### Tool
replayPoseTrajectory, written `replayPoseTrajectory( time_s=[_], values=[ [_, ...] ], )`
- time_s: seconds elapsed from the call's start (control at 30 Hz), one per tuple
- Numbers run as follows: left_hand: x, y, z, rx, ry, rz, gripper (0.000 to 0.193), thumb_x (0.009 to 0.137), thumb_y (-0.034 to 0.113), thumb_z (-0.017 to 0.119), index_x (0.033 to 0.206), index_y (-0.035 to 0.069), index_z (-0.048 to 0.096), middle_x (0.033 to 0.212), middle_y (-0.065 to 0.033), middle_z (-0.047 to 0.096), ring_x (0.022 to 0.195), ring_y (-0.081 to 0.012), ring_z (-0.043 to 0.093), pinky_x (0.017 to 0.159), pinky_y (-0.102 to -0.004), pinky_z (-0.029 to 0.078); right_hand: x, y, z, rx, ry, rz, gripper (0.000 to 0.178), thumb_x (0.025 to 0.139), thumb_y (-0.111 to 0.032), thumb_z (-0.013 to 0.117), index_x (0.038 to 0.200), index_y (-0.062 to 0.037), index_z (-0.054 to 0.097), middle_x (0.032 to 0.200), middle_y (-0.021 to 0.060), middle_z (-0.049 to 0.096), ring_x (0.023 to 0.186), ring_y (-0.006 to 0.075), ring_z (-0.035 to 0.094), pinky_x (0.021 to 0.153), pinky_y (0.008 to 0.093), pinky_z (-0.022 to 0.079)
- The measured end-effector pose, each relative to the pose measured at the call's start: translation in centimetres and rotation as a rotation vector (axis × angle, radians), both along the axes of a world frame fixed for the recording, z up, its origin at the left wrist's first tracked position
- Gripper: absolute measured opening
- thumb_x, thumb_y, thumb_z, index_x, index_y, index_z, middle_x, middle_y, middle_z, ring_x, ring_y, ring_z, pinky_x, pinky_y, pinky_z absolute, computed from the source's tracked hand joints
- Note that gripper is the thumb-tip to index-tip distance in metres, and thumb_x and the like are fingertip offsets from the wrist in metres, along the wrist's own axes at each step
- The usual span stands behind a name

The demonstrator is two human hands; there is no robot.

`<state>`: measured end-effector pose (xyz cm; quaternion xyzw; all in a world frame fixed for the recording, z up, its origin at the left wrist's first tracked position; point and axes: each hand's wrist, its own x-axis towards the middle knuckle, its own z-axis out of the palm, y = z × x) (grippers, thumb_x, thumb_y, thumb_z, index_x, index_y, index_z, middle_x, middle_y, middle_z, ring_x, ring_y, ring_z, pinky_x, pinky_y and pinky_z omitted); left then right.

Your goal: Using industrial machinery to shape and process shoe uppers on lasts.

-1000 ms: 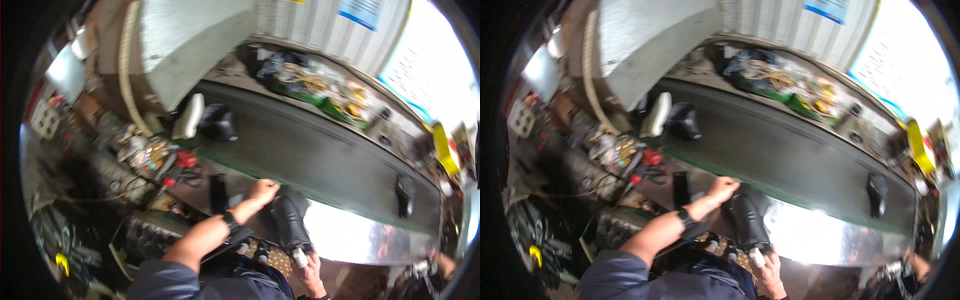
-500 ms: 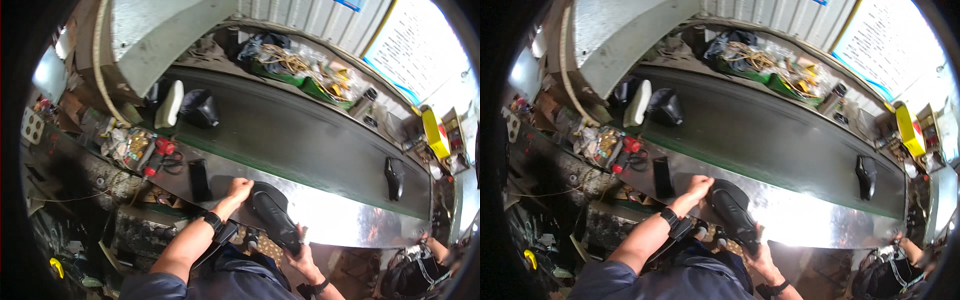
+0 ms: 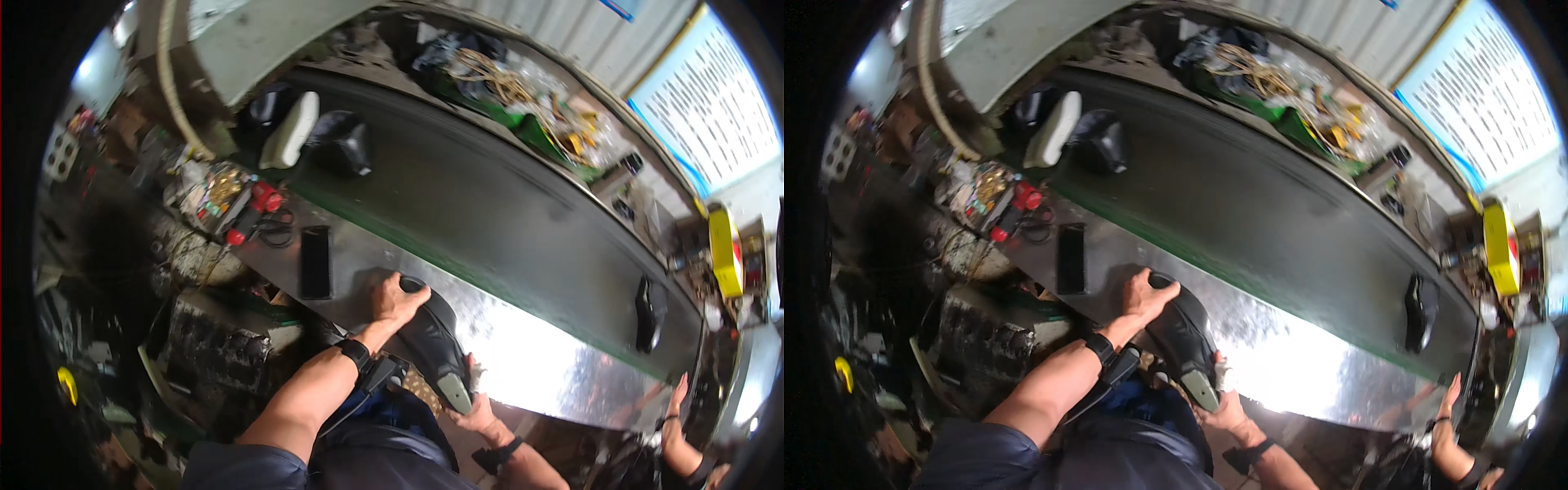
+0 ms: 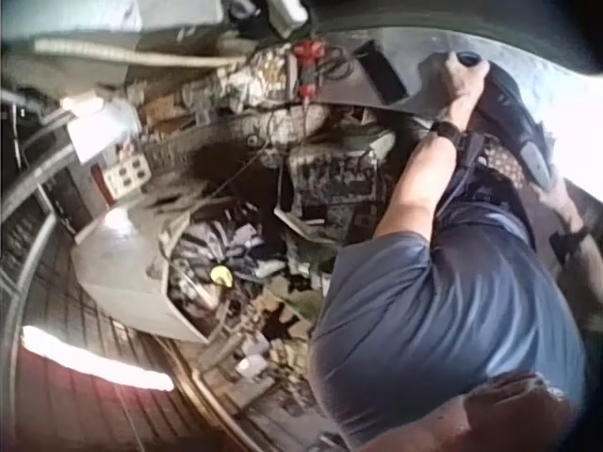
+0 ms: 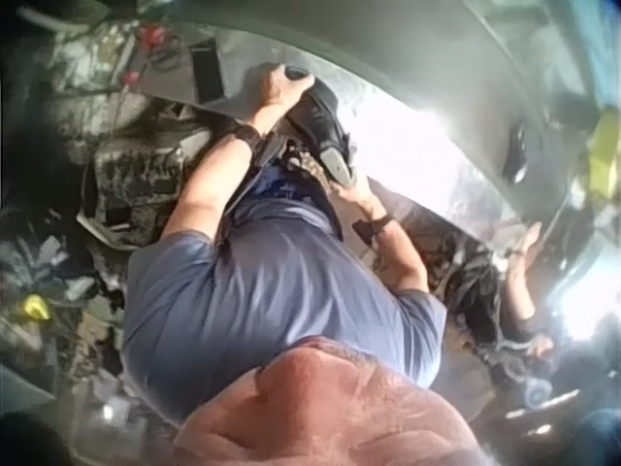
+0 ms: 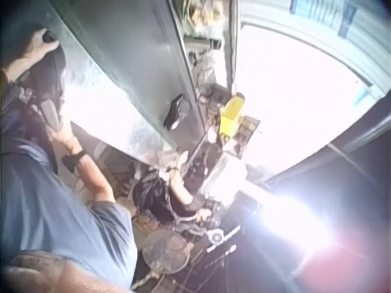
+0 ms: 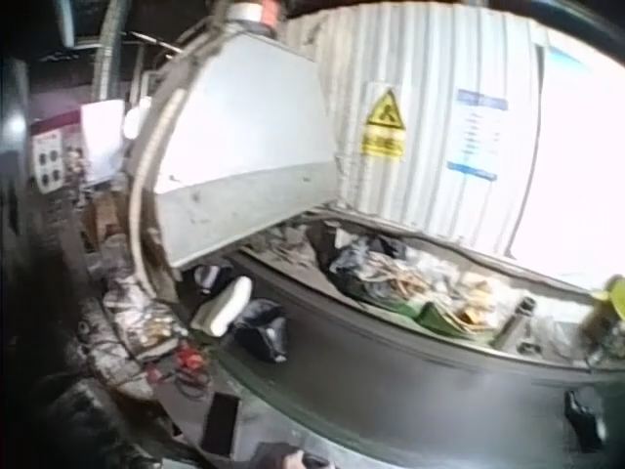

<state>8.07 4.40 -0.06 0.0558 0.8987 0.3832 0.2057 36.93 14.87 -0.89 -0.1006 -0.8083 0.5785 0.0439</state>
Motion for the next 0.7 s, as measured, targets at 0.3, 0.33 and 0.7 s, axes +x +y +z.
replayPoseTrajectory(
  time_s=[0.3, 0.33, 0.7],
  values=[
    [1.4, -13.4, 7.4, 0.365, 0.013, 0.361, 0.054, 0.071, 0.042, 0.08, 0.1, -0.002, 0.069, 0.1, -0.0168, 0.073, 0.092, -0.0273, 0.07, 0.083, -0.0359, 0.054, -7.7, -3.6, 12.3, -0.445, -0.07, 0.085, 0.128, 0.082, -0.037, 0.081, 0.158, -0.0153, -0.019, 0.161, 0.0254, 0.025, 0.15, 0.0341, 0.024, 0.121, 0.0447, 0.018],
    [1.5, -14.4, 9.4, 0.41, 0.017, 0.357, 0.057, 0.071, 0.043, 0.08, 0.103, -0.003, 0.069, 0.102, -0.0176, 0.073, 0.093, -0.0279, 0.07, 0.085, -0.0358, 0.054, -10.2, -3.2, 11.0, -0.336, -0.091, 0.088, 0.115, 0.09, -0.034, 0.074, 0.159, -0.0146, -0.015, 0.161, 0.0241, 0.027, 0.149, 0.0335, 0.027, 0.12, 0.0458, 0.023],
    [8.1, -38.1, 19.3, 0.697, 0.298, 1.06, 0.051, 0.091, 0.049, 0.064, 0.108, 0.001, 0.068, 0.098, -0.0125, 0.071, 0.092, -0.0257, 0.066, 0.085, -0.0359, 0.05, -18.8, -25.4, 15.9, -0.538, -0.076, 0.369, 0.019, 0.098, -0.013, 0.066, 0.112, -0.0036, 0.057, 0.084, -0.0015, 0.064, 0.075, 0.0047, 0.054, 0.069, 0.023, 0.044]
  ],
)
